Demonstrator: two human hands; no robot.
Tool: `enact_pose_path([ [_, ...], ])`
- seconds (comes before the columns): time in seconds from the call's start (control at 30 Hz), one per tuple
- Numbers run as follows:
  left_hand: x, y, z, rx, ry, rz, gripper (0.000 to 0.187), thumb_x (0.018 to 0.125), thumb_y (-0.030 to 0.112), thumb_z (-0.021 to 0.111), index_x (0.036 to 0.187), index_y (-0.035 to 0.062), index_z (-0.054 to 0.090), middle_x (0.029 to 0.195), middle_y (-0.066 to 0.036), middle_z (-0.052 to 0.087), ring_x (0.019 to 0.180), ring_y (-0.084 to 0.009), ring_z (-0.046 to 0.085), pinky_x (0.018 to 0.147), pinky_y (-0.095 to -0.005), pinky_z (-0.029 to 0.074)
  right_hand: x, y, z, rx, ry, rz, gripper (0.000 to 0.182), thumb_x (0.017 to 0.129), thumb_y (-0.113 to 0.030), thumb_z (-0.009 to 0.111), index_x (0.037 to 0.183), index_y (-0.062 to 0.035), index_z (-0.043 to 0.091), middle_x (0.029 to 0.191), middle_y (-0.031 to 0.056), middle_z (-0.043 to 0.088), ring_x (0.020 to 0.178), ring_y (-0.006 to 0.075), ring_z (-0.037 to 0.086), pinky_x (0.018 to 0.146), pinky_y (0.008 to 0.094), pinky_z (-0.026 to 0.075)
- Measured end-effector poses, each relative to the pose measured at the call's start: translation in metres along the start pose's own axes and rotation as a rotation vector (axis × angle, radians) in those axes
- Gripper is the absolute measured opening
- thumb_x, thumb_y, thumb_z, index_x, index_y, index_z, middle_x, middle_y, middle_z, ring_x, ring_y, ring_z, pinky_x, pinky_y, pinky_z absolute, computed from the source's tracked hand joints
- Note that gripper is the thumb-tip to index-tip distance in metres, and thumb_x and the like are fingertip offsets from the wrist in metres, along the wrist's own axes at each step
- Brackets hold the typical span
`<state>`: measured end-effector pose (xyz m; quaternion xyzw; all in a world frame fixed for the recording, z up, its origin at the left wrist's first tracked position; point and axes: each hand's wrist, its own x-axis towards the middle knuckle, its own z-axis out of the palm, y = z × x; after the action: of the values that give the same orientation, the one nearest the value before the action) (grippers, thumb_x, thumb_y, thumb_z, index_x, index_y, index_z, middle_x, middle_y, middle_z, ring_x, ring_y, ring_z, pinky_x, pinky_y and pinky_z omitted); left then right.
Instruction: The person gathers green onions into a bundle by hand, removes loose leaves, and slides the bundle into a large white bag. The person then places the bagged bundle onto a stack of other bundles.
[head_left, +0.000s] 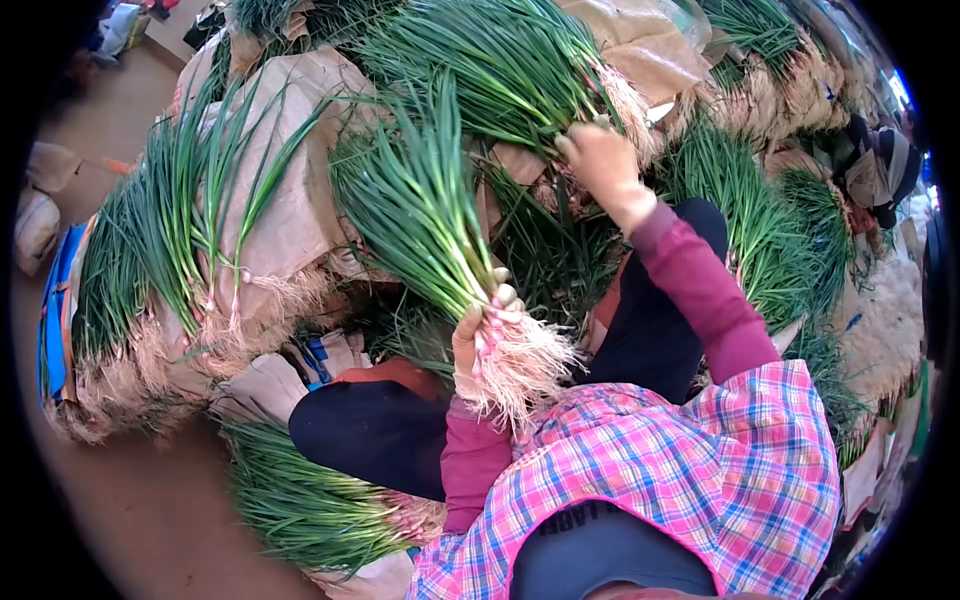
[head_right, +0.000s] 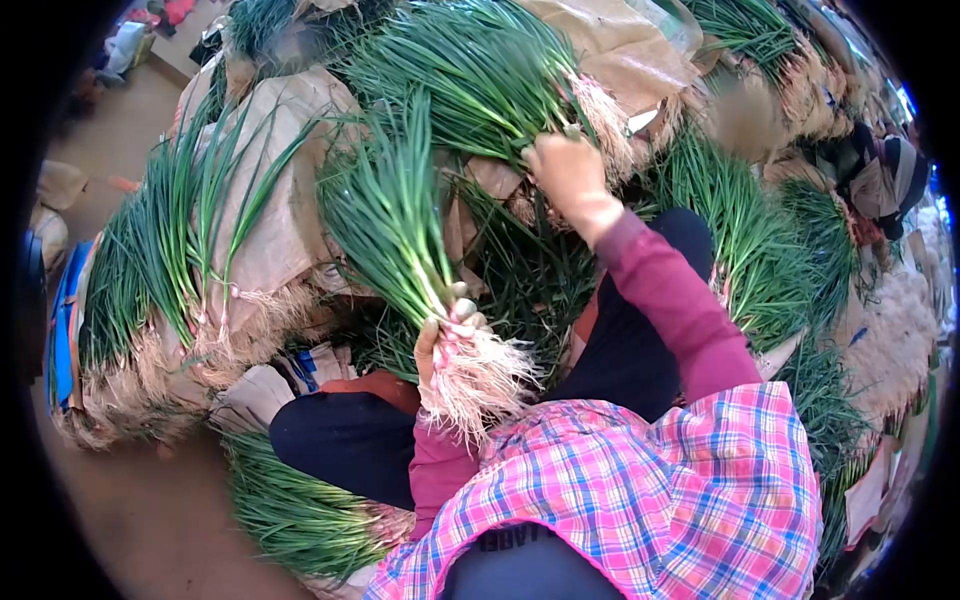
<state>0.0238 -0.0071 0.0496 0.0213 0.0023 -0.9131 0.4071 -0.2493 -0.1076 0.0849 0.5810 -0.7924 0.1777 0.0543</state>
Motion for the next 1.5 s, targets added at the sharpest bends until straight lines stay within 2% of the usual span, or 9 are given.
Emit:
enact_pose_path([
  [0.13,0.008,0.001,-0.006,0.076,-0.114,0.104,0.04,0.086,0.016,0.067,0.118,0.0002,0.048,0.091,-0.006,0.05,0.089,-0.0174,0.05,0.089,-0.032,0.044,0.032,0.022,0.039,-0.232,-0.043,-0.004,0.026,0.09,-0.032,0.062,0.091,-0.0069,0.069,0.071,0.0093,0.068,0.063,0.0257,0.067,0.062,0.0391,0.053],
  [0.27,0.015,-0.007,-0.007,0.258,0.179,0.111,0.035,0.088,0.012,0.059,0.12,0.0007,0.051,0.11,-0.016,0.059,0.113,-0.03,0.056,0.105,-0.0462,0.042,-0.046,-0.021,-0.012,1.209,-0.61,0.255,0.021,0.087,-0.022,0.068,0.082,-0.0017,0.068,0.064,0.004,0.065,0.058,0.013,0.061,0.057,0.0303,0.049],
  [0.53,0.014,-0.013,-0.025,0.345,0.243,-0.086,0.032,0.086,0.007,0.062,0.116,0.0003,0.054,0.109,-0.014,0.062,0.101,-0.0286,0.063,0.094,-0.0438,0.05,-0.095,-0.031,0.063,1.907,-1.098,0.491,0.03,0.095,-0.024,0.06,0.115,-0.0026,0.058,0.076,0.0001,0.062,0.06,0.006,0.054,0.054,0.0206,0.043],
  [0.83,0.011,-0.014,-0.009,0.116,0.21,0.002,0.029,0.083,0.008,0.064,0.112,0.0026,0.057,0.112,-0.015,0.058,0.095,-0.0261,0.058,0.089,-0.0437,0.05,-0.114,-0.031,0.096,2.207,-0.498,0.812,0.019,0.098,-0.017,0.054,0.101,0.0012,0.061,0.085,0.0023,0.061,0.068,0.0049,0.052,0.057,0.0148,0.044],
  [1.0,0.004,-0.004,-0.013,0.16,0.225,-0.011,0.029,0.083,0.01,0.066,0.11,0.0017,0.058,0.115,-0.015,0.056,0.098,-0.0264,0.056,0.09,-0.0437,0.048,-0.141,-0.02,0.107,0.897,-0.72,0.232,0.037,0.092,-0.034,0.062,0.107,-0.0001,0.062,0.08,0.0086,0.068,0.049,0.0101,0.054,0.043,0.0263,0.041],
  [1.1,0.006,-0.007,-0.011,0.145,0.218,0.019,0.03,0.084,0.011,0.065,0.111,0.0006,0.058,0.114,-0.016,0.059,0.099,-0.028,0.059,0.089,-0.0441,0.05,-0.122,-0.05,0.036,1.932,-0.962,0.566,0.046,0.098,-0.04,0.053,0.119,0.0004,0.059,0.097,0.005,0.067,0.075,0.0096,0.062,0.069,0.0244,0.05],
  [1.2,0.007,-0.003,-0.004,0.127,0.277,-0.037,0.025,0.088,0.01,0.057,0.112,0.0034,0.057,0.111,-0.015,0.062,0.095,-0.0286,0.063,0.088,-0.0459,0.052,-0.122,-0.058,0.048,2.038,-0.994,0.323,0.031,0.098,-0.028,0.055,0.114,-0.0023,0.062,0.094,0.0025,0.066,0.083,0.0084,0.061,0.076,0.0234,0.05],
  [1.37,0.001,-0.002,-0.011,0.182,0.242,-0.018,0.027,0.087,0.014,0.059,0.113,0.0048,0.056,0.112,-0.012,0.061,0.103,-0.0263,0.059,0.089,-0.044,0.051,-0.126,-0.055,0.073,2.091,-0.595,0.5,0.013,0.093,-0.014,0.061,0.099,-0.0032,0.065,0.087,-0.0015,0.063,0.07,0.0061,0.052,0.065,0.0203,0.045],
  [1.5,0.009,-0.003,-0.014,0.185,0.18,0.004,0.031,0.086,0.011,0.062,0.115,0.0042,0.056,0.117,-0.015,0.059,0.107,-0.029,0.059,0.091,-0.0466,0.051,-0.097,-0.019,0.064,1.199,-0.706,0.221,0.026,0.097,-0.021,0.055,0.111,-0.0009,0.064,0.086,0.0034,0.066,0.052,0.0073,0.05,0.048,0.0223,0.042],
])
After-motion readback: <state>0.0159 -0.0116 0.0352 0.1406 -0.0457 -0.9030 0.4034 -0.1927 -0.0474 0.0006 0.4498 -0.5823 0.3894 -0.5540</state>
